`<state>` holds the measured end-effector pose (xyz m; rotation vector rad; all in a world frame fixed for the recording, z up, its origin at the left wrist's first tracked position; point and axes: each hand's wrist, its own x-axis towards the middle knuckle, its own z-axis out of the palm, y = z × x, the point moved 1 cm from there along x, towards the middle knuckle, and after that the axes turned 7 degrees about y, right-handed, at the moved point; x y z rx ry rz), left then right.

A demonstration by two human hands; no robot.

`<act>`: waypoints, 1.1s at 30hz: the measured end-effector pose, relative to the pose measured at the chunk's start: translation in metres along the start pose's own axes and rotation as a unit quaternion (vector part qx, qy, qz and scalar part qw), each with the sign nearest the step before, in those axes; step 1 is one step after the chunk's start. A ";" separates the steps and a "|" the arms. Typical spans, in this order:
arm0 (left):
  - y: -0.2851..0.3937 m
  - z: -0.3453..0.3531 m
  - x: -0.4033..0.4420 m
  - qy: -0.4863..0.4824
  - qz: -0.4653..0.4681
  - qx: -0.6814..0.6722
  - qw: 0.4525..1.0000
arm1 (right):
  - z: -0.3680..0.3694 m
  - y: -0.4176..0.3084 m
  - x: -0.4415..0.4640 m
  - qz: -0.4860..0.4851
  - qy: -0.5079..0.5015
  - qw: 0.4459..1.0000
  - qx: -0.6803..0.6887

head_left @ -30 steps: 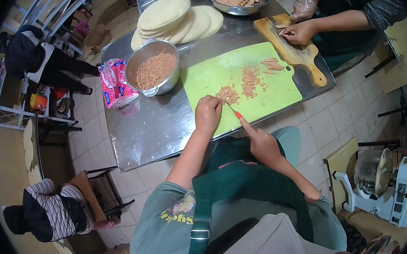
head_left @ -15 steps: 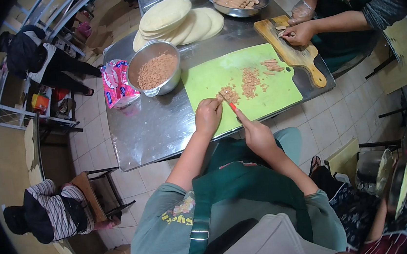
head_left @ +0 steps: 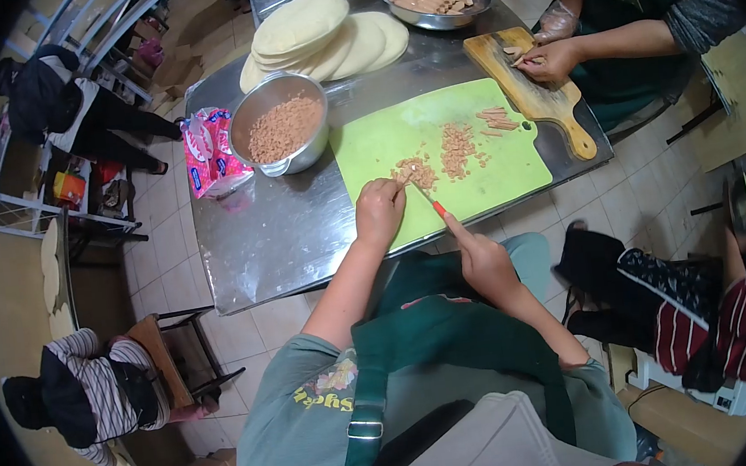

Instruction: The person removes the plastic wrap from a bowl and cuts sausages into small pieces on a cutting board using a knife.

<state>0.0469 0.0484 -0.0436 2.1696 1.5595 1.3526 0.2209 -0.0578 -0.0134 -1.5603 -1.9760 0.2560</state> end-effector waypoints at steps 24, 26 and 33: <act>-0.005 -0.006 0.000 -0.031 -0.016 -0.001 0.999 | -0.002 -0.001 0.008 0.013 0.012 0.998 0.066; -0.003 -0.008 0.001 -0.032 -0.019 -0.002 0.999 | 0.001 -0.003 0.016 0.008 0.018 0.998 0.064; -0.006 -0.006 0.000 -0.020 -0.019 -0.028 0.999 | 0.015 -0.008 0.041 0.012 -0.083 0.996 -0.041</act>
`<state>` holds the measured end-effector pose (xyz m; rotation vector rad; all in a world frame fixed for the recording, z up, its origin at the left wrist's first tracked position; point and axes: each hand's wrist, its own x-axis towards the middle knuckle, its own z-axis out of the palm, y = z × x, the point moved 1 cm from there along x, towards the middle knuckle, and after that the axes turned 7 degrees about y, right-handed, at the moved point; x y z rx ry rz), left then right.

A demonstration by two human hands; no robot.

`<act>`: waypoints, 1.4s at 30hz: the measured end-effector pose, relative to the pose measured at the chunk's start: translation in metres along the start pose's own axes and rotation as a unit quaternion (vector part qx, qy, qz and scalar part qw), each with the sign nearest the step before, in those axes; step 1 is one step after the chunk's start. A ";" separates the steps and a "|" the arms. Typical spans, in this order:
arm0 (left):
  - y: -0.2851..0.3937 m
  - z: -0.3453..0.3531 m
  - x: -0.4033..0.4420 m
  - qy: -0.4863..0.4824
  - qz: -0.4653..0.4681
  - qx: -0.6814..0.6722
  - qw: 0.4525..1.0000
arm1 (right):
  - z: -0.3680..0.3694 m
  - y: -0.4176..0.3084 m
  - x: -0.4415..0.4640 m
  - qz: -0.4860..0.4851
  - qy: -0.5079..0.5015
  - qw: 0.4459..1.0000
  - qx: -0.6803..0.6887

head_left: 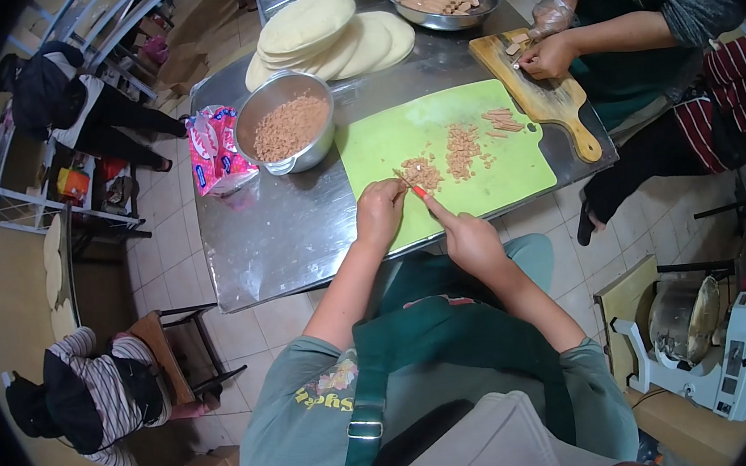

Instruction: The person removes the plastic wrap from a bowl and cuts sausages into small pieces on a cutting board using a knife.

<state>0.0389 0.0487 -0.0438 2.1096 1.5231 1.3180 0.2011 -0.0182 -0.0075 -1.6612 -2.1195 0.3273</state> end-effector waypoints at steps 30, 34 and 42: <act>0.003 0.001 -0.004 0.028 0.005 0.017 0.999 | 0.008 -0.010 -0.012 0.019 -0.009 1.000 0.009; 0.004 -0.002 -0.003 0.019 -0.001 0.028 0.999 | 0.006 -0.005 -0.029 0.009 0.015 0.999 0.051; 0.001 -0.008 -0.001 -0.012 -0.061 0.000 0.998 | -0.011 0.008 -0.053 0.001 0.049 0.993 0.105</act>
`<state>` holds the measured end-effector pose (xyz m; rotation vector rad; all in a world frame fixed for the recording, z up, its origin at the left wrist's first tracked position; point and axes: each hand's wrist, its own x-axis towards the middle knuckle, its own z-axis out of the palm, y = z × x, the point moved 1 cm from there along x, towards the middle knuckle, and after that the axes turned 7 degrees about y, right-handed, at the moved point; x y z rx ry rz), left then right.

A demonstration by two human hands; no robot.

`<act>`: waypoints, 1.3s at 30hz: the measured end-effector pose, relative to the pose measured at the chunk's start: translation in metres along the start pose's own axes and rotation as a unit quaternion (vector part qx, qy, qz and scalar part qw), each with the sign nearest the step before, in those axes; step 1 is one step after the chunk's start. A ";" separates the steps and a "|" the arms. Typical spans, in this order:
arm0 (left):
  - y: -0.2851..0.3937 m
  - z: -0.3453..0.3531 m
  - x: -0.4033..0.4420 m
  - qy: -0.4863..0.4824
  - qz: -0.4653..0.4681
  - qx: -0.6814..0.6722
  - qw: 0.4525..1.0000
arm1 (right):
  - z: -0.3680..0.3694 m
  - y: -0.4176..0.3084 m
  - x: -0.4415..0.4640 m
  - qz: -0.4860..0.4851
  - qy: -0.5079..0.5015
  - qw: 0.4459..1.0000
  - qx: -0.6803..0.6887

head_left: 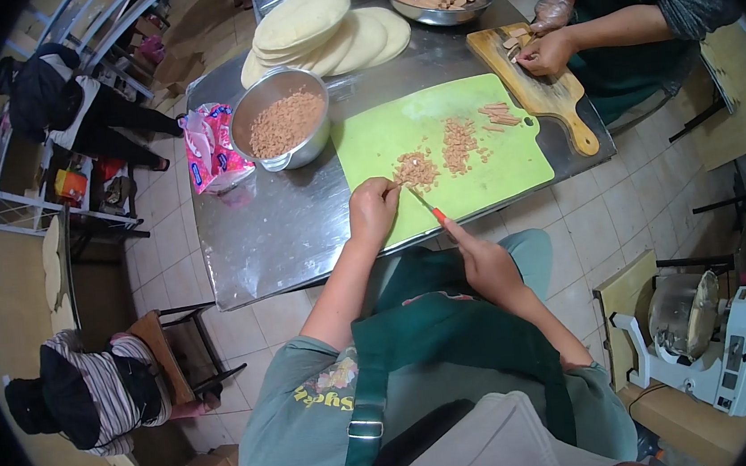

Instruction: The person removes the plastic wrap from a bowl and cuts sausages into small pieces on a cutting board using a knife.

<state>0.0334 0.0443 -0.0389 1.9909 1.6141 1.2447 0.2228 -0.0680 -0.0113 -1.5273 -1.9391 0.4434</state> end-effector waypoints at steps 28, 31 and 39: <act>0.000 -0.003 0.003 -0.017 0.000 0.019 1.000 | 0.013 -0.010 0.027 -0.011 -0.039 0.997 -0.061; -0.004 -0.005 0.002 -0.014 -0.027 0.017 0.999 | 0.008 -0.006 0.009 -0.025 -0.013 0.998 -0.058; -0.004 -0.010 0.004 -0.032 -0.086 0.023 0.996 | -0.001 -0.009 0.016 -0.008 0.001 1.000 -0.001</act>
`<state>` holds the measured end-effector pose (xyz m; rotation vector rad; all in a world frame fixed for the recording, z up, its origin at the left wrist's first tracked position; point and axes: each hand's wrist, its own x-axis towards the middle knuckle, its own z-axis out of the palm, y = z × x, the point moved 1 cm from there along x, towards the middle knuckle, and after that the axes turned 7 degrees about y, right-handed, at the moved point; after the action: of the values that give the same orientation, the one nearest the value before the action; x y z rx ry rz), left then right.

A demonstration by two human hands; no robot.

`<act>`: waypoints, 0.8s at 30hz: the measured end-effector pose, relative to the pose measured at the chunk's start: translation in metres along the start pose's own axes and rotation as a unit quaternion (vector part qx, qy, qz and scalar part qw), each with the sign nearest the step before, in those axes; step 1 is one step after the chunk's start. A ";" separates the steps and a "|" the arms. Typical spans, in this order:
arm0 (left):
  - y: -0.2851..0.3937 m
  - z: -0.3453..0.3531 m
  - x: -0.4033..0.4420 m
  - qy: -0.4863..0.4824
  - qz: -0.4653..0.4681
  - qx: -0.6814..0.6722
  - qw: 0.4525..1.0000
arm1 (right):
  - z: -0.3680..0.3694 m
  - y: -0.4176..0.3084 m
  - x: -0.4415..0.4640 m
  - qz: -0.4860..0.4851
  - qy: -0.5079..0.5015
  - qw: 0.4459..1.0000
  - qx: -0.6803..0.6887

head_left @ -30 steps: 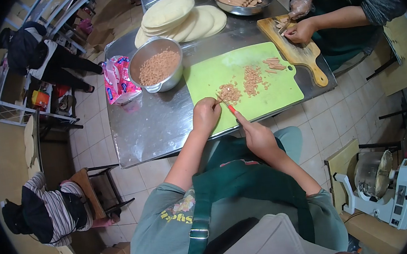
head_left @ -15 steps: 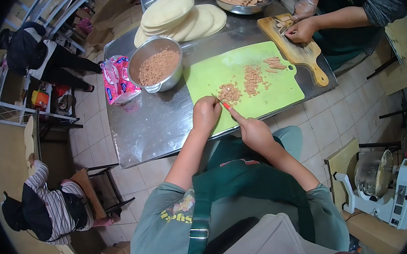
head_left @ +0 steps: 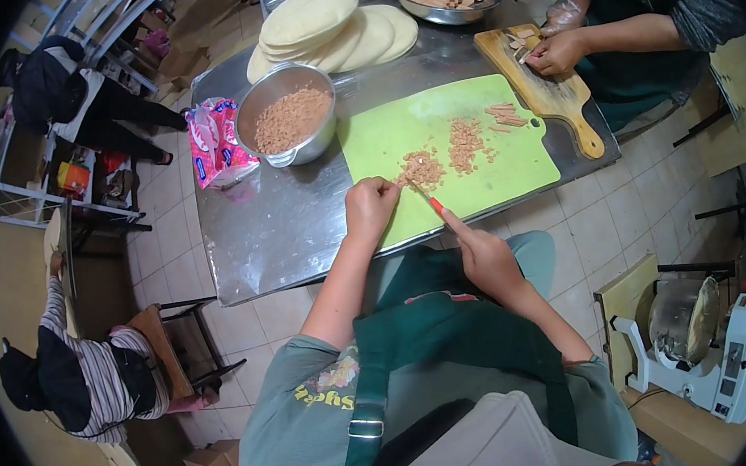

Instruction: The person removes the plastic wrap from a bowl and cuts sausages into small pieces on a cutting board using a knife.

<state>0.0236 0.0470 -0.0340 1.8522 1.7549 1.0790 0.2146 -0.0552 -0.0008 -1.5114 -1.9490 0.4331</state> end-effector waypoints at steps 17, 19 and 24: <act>-0.004 0.006 -0.009 0.050 0.081 0.013 0.995 | 0.010 -0.001 -0.013 0.002 -0.028 0.999 -0.044; -0.004 0.003 -0.010 0.045 0.086 0.015 0.995 | 0.001 -0.003 -0.016 0.045 -0.063 0.997 -0.026; -0.007 -0.011 -0.009 -0.011 0.010 -0.023 1.000 | -0.009 -0.002 -0.010 0.030 -0.021 0.997 0.062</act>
<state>0.0114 0.0370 -0.0351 1.8501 1.6891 1.0929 0.2209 -0.0664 0.0047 -1.4957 -1.8764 0.6045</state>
